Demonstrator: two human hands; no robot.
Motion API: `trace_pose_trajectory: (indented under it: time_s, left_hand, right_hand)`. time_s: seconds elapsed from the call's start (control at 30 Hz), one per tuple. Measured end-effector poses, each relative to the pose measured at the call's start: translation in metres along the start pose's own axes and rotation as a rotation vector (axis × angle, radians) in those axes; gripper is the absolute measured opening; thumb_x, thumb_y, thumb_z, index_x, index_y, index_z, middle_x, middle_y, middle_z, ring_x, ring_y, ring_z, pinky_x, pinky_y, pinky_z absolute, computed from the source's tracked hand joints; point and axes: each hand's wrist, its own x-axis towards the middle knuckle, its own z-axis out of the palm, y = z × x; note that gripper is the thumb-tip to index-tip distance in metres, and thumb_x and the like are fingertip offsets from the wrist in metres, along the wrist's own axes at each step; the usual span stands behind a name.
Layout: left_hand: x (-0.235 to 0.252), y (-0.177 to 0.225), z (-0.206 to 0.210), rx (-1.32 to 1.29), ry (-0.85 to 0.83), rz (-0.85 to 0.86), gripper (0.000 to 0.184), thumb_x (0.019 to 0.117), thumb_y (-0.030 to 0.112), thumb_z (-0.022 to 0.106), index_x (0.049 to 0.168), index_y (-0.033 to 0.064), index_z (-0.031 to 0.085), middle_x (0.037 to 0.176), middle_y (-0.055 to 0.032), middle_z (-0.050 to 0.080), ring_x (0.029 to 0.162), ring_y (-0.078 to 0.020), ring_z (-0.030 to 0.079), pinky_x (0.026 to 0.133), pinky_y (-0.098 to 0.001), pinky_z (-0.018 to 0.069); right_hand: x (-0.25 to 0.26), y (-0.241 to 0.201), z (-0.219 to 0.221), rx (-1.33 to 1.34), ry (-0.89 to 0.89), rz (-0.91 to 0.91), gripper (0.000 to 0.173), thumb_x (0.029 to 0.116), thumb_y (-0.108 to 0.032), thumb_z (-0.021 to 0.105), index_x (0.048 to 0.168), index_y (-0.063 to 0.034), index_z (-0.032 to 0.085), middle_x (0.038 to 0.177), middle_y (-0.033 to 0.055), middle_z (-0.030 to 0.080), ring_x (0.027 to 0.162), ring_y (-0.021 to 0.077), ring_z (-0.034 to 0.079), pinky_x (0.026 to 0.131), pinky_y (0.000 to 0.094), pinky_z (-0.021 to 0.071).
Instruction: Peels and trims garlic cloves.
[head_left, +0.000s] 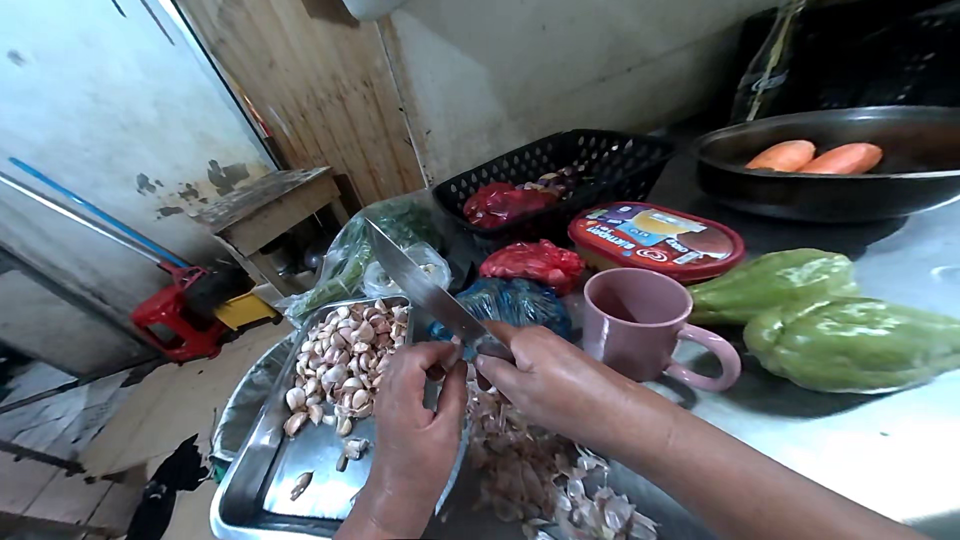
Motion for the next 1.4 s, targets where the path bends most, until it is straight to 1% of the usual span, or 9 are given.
trace_pose_trajectory:
  time_s: [0.2, 0.33, 0.53, 0.7, 0.8, 0.93, 1.0, 1.1, 1.4]
  left_hand:
    - [0.003, -0.002, -0.003, 0.281, -0.014, 0.284, 0.011, 0.0972, 0.016, 0.063, 0.105, 0.0099, 0.066, 0.093, -0.0038, 0.068, 0.091, -0.009, 0.066, 0.082, -0.0205, 0.0551]
    - [0.002, -0.001, -0.004, 0.326, -0.051, 0.345, 0.013, 0.0994, 0.017, 0.06, 0.106, 0.0095, 0.069, 0.095, -0.0042, 0.069, 0.095, -0.0126, 0.065, 0.085, -0.0246, 0.0545]
    - [0.004, 0.007, -0.002, -0.112, -0.045, -0.134, 0.018, 0.0981, 0.015, 0.063, 0.111, 0.0041, 0.068, 0.099, -0.0009, 0.069, 0.087, -0.0025, 0.066, 0.08, -0.0185, 0.0568]
    - [0.01, 0.015, -0.007, -0.299, -0.11, -0.479, 0.021, 0.0973, 0.011, 0.064, 0.117, 0.0054, 0.066, 0.09, 0.0008, 0.069, 0.075, -0.0056, 0.066, 0.067, -0.0203, 0.0562]
    - [0.016, 0.015, -0.012, -0.603, -0.217, -0.718, 0.022, 0.0938, 0.005, 0.063, 0.115, 0.0029, 0.065, 0.09, -0.0038, 0.069, 0.073, -0.0107, 0.066, 0.065, -0.0254, 0.0574]
    - [0.016, 0.016, -0.016, -0.771, -0.266, -0.831, 0.022, 0.0922, 0.022, 0.067, 0.106, 0.0052, 0.071, 0.087, -0.0029, 0.068, 0.073, -0.0106, 0.066, 0.067, -0.026, 0.0575]
    - [0.018, 0.02, -0.015, -0.726, -0.243, -0.878, 0.011, 0.0968, 0.009, 0.061, 0.102, 0.0027, 0.068, 0.085, -0.0046, 0.068, 0.071, -0.0116, 0.066, 0.066, -0.0263, 0.0578]
    - [0.022, 0.022, -0.014, -0.657, -0.24, -0.921, 0.017, 0.0954, -0.004, 0.058, 0.108, -0.0005, 0.068, 0.088, -0.0071, 0.069, 0.072, -0.0131, 0.067, 0.067, -0.0269, 0.0582]
    - [0.024, 0.02, -0.02, -0.793, -0.334, -1.099, 0.018, 0.1033, 0.004, 0.049, 0.108, -0.0021, 0.065, 0.084, -0.0076, 0.069, 0.07, -0.0141, 0.067, 0.066, -0.0282, 0.059]
  right_hand:
    - [0.001, 0.0, 0.0, -0.012, 0.007, 0.031, 0.021, 0.1078, -0.024, 0.048, 0.116, -0.0139, 0.065, 0.079, 0.0006, 0.063, 0.069, 0.0104, 0.061, 0.065, 0.0304, 0.0518]
    - [0.0, -0.003, -0.001, -0.027, 0.013, 0.04, 0.023, 0.1077, -0.022, 0.048, 0.122, -0.015, 0.064, 0.084, 0.0023, 0.065, 0.074, 0.0118, 0.064, 0.069, 0.0318, 0.0536]
    - [-0.002, -0.006, -0.006, 0.036, 0.02, 0.064, 0.025, 0.1087, -0.025, 0.051, 0.128, -0.0144, 0.063, 0.088, 0.0023, 0.068, 0.075, 0.0106, 0.065, 0.071, 0.0299, 0.0543]
    - [-0.001, -0.008, -0.005, -0.028, 0.019, 0.071, 0.025, 0.1089, -0.027, 0.05, 0.127, -0.013, 0.062, 0.088, 0.0051, 0.066, 0.077, 0.0157, 0.065, 0.072, 0.0356, 0.0542]
    - [-0.004, -0.004, 0.001, -0.234, 0.066, -0.068, 0.028, 0.1085, -0.025, 0.05, 0.128, -0.0114, 0.064, 0.091, 0.0092, 0.07, 0.085, 0.0244, 0.069, 0.077, 0.0443, 0.056]
    - [-0.002, 0.008, 0.009, -0.396, 0.141, -0.294, 0.022, 0.1016, -0.017, 0.058, 0.121, -0.013, 0.067, 0.086, 0.0049, 0.071, 0.081, 0.0225, 0.072, 0.073, 0.0426, 0.0588]
    - [-0.002, 0.009, 0.01, -0.403, 0.125, -0.302, 0.022, 0.102, -0.017, 0.058, 0.12, -0.011, 0.067, 0.086, 0.007, 0.071, 0.081, 0.0247, 0.072, 0.073, 0.0439, 0.0586]
    - [-0.001, 0.005, 0.007, -0.342, 0.07, -0.198, 0.025, 0.1071, -0.022, 0.051, 0.124, -0.0111, 0.066, 0.09, 0.0085, 0.071, 0.084, 0.0246, 0.071, 0.076, 0.044, 0.0576]
    - [-0.001, 0.003, 0.0, -0.321, 0.003, -0.154, 0.024, 0.1079, -0.023, 0.05, 0.122, -0.0129, 0.066, 0.088, 0.0072, 0.07, 0.084, 0.0232, 0.069, 0.075, 0.0436, 0.0557]
